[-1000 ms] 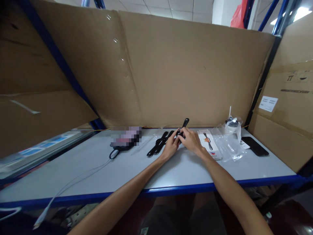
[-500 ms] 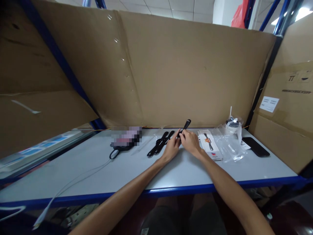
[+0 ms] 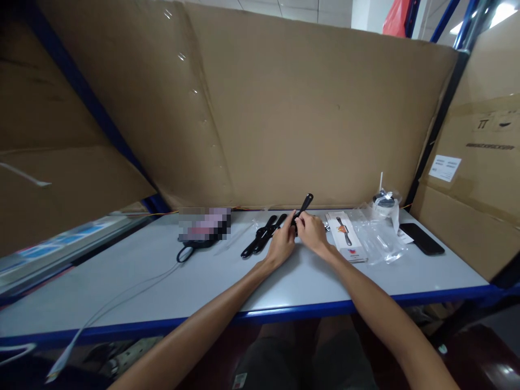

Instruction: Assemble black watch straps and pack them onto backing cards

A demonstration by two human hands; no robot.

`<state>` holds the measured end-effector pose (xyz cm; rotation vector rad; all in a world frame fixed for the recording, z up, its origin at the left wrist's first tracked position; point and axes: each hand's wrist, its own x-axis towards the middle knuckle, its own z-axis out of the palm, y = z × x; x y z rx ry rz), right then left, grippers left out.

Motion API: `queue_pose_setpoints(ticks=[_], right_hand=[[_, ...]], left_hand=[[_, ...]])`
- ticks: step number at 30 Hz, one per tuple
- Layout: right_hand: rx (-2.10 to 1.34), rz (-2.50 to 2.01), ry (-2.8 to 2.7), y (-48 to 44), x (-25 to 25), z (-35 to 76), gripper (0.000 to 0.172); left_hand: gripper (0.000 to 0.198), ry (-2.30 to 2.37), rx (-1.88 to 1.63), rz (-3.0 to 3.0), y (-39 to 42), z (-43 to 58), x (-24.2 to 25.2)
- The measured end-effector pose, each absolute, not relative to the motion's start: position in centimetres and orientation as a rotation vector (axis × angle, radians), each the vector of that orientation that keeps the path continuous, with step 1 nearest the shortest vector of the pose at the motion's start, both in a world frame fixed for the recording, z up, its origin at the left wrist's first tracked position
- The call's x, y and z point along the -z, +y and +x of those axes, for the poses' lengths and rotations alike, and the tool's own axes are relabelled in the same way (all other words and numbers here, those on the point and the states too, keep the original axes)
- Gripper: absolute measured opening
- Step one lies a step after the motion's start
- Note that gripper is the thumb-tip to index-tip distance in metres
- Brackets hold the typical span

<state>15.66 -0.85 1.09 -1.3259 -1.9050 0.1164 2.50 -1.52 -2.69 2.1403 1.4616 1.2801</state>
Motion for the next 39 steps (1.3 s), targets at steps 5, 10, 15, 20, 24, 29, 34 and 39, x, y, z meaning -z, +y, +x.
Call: queue_pose_setpoints(ticks=[5,10,15,20,24,29,34,39], right_hand=[[-0.116,-1.334,-1.896,-1.1,-1.3,15.6,0.022],[-0.113,-1.371,-1.93,-1.0,-1.2,15.5,0.024],[-0.075,-1.42,-1.989,-0.8,-0.7,15.4,0.028],[-0.09,-1.403,-1.97,-0.7,-0.4,15.2,0.029],[-0.196,-1.336,-1.91,-0.4,-0.2,15.1,0.029],[-0.385,-1.219,-1.796,0.0,-0.7,15.7,0.033],[-0.409,-1.178,-1.541,0.9,-1.6,17.5,0.044],[-0.691,-1.17,-1.473,2.0,-1.1,18.1,0.044]], left_hand=[[0.066,1.504,-1.239,2.182,-1.5,2.4,2.7],[0.069,1.512,-1.234,2.21,-1.9,2.5,2.5],[0.073,1.512,-1.217,2.222,-2.1,2.4,2.3],[0.076,1.52,-1.2,2.242,-2.4,2.3,2.2],[0.075,1.501,-1.215,2.204,-2.4,2.4,2.4],[0.047,1.228,-1.399,1.841,-1.6,2.8,2.2],[0.033,0.853,-1.271,1.349,-1.2,2.9,1.3],[0.038,0.736,-1.213,1.25,-1.9,2.7,0.7]])
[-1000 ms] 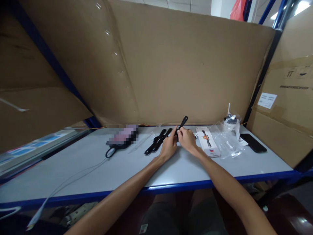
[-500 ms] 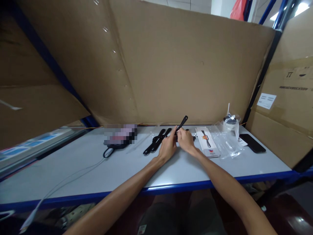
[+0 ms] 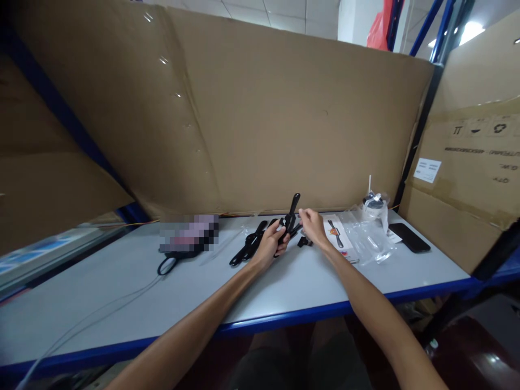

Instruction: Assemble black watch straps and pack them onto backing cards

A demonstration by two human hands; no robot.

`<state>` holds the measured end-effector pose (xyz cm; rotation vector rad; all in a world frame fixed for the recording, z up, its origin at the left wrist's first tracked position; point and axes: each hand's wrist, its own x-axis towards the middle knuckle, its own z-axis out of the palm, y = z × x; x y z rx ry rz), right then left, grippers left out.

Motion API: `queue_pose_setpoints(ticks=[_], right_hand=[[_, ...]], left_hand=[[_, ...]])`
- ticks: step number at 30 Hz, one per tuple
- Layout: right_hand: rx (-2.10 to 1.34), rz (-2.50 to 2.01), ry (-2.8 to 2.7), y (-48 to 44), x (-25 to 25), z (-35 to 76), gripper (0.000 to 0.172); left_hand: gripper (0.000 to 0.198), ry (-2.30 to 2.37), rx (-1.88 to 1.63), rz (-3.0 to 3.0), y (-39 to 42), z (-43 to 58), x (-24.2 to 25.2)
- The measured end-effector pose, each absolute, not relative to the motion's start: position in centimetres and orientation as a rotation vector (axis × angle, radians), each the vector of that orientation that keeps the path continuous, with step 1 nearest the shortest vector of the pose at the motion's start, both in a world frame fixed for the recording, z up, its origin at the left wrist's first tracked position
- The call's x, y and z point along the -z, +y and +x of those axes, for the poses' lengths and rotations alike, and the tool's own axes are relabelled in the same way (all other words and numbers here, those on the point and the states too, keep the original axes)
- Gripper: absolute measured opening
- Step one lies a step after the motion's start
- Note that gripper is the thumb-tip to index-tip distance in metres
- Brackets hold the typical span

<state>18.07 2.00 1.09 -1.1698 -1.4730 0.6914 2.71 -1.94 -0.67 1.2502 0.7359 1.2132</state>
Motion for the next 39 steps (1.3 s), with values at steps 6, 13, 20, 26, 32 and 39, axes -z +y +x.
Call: queue_pose_setpoints(ticks=[6,13,20,26,32,39], right_hand=[[-0.839,-1.078,-1.516,2.0,-0.5,17.5,0.05],[-0.765,-1.08,-1.57,2.1,-0.5,17.7,0.049],[-0.726,-1.109,-1.572,2.5,0.0,17.4,0.045],[-0.696,-1.132,-1.57,2.2,0.0,17.3,0.044],[-0.712,-1.105,-1.552,1.9,-0.1,17.2,0.048],[-0.689,-1.107,-1.537,2.0,0.0,17.1,0.05]], left_hand=[[0.038,0.7,-1.137,1.262,-2.6,2.9,0.3],[0.039,0.749,-1.12,1.36,-2.8,3.0,0.4],[0.04,0.74,-1.112,1.401,-2.2,2.9,1.1],[0.039,0.766,-1.111,1.397,-2.0,2.9,1.5],[0.048,0.772,-1.108,1.399,-2.2,2.8,1.2],[0.047,0.77,-1.103,1.399,-2.5,2.8,0.7]])
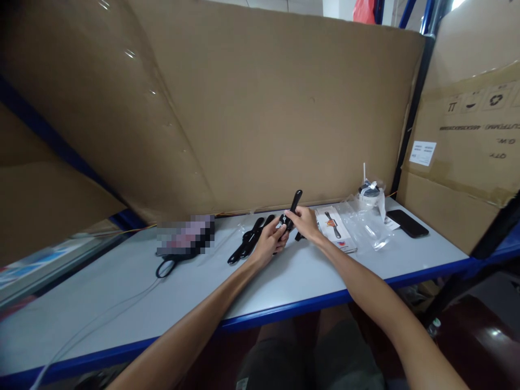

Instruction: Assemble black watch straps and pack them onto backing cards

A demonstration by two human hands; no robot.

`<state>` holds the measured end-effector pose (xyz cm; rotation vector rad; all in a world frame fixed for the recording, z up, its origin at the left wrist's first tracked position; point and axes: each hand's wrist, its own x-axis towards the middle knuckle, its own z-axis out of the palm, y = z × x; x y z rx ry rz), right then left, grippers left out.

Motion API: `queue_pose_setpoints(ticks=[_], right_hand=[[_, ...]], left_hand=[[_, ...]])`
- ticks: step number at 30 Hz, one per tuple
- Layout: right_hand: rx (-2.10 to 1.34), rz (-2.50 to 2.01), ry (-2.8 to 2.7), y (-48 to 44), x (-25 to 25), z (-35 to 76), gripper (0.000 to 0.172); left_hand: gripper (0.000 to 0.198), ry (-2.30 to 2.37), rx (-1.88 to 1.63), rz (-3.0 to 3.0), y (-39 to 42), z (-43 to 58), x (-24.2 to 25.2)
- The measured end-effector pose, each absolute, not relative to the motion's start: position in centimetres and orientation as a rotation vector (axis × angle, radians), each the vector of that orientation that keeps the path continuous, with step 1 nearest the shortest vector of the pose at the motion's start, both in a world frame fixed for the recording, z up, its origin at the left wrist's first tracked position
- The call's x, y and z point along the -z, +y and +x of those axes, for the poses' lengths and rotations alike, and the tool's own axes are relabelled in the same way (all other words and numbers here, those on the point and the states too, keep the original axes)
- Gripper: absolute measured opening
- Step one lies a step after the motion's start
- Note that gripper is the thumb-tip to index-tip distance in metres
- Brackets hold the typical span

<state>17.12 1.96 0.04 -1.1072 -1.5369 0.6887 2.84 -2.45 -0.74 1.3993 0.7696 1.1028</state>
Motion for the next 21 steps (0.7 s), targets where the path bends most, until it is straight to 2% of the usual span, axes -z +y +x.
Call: queue_pose_setpoints(ticks=[6,11,17,21], right_hand=[[-0.727,-1.11,-1.547,2.0,0.0,17.2,0.049],[-0.846,-1.103,-1.537,1.7,-0.3,16.9,0.041],[-0.905,-1.164,-1.299,2.5,-2.5,19.3,0.022],[-0.703,-1.474,-1.306,3.4,-3.9,23.6,0.028]], left_hand=[[0.042,0.774,-1.114,1.383,-2.6,2.9,0.7],[0.04,0.759,-1.13,1.358,-2.8,3.3,0.5],[0.067,0.881,-1.288,1.358,-2.2,2.4,-0.2],[0.055,1.244,-1.396,1.593,-1.1,1.1,-0.1]])
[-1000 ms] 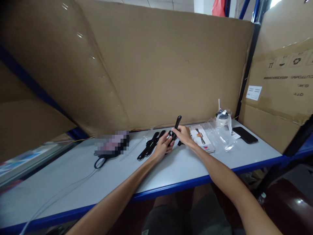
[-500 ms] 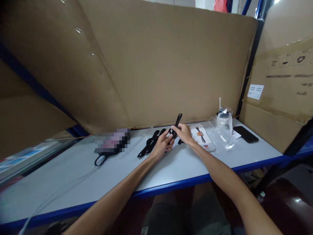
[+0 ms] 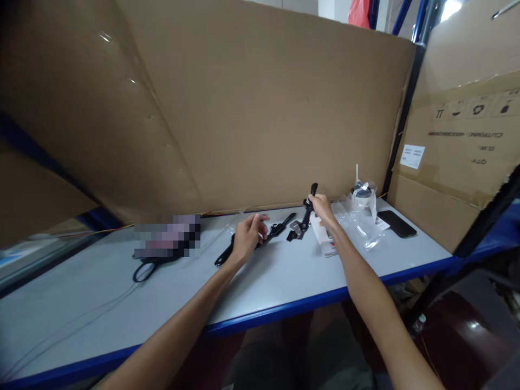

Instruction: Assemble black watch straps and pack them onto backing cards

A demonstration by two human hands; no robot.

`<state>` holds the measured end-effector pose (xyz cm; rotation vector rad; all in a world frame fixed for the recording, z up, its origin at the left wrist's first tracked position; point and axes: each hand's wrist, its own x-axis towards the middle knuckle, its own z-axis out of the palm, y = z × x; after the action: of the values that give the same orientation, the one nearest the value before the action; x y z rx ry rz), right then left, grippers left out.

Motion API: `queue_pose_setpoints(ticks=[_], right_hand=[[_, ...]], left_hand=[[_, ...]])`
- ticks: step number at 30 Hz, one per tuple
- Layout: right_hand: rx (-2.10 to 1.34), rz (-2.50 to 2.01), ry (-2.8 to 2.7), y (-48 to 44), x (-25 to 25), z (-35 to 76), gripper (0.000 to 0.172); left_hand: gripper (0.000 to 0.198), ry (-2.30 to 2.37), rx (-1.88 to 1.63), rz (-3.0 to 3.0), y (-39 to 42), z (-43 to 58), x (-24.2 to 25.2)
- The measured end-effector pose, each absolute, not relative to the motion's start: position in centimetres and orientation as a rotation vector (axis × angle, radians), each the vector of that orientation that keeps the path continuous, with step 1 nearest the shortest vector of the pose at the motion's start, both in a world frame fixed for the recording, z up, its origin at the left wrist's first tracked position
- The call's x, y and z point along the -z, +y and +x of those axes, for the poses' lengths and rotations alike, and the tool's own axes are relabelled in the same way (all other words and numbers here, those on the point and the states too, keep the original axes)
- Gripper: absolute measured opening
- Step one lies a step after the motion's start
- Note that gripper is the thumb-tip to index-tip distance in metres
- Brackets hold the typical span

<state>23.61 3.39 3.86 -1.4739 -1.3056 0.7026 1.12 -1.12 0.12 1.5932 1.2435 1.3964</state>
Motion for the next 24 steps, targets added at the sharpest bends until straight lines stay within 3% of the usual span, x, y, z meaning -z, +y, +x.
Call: queue_pose_setpoints(ticks=[4,7,12,18,24], right_hand=[[-0.38,-1.973,-1.538,3.8,-4.0,26.4,0.027],[-0.351,-2.142,-1.677,3.9,-3.5,27.0,0.025],[-0.333,-2.202,-1.787,3.8,-2.4,27.0,0.027],[-0.195,-2.243,-1.778,3.9,-1.8,26.9,0.032],[-0.068,-2.272,-1.744,2.7,-2.9,26.1,0.033]], left_hand=[[0.043,1.624,-1.224,2.027,-0.8,0.4,0.1],[0.034,1.845,-1.059,2.166,-0.9,0.2,0.2],[0.042,1.944,-1.014,2.154,-0.8,0.0,0.3],[0.037,1.954,-1.015,2.195,-0.7,-0.1,0.4],[0.033,1.967,-0.714,2.38,-1.2,0.4,0.8]])
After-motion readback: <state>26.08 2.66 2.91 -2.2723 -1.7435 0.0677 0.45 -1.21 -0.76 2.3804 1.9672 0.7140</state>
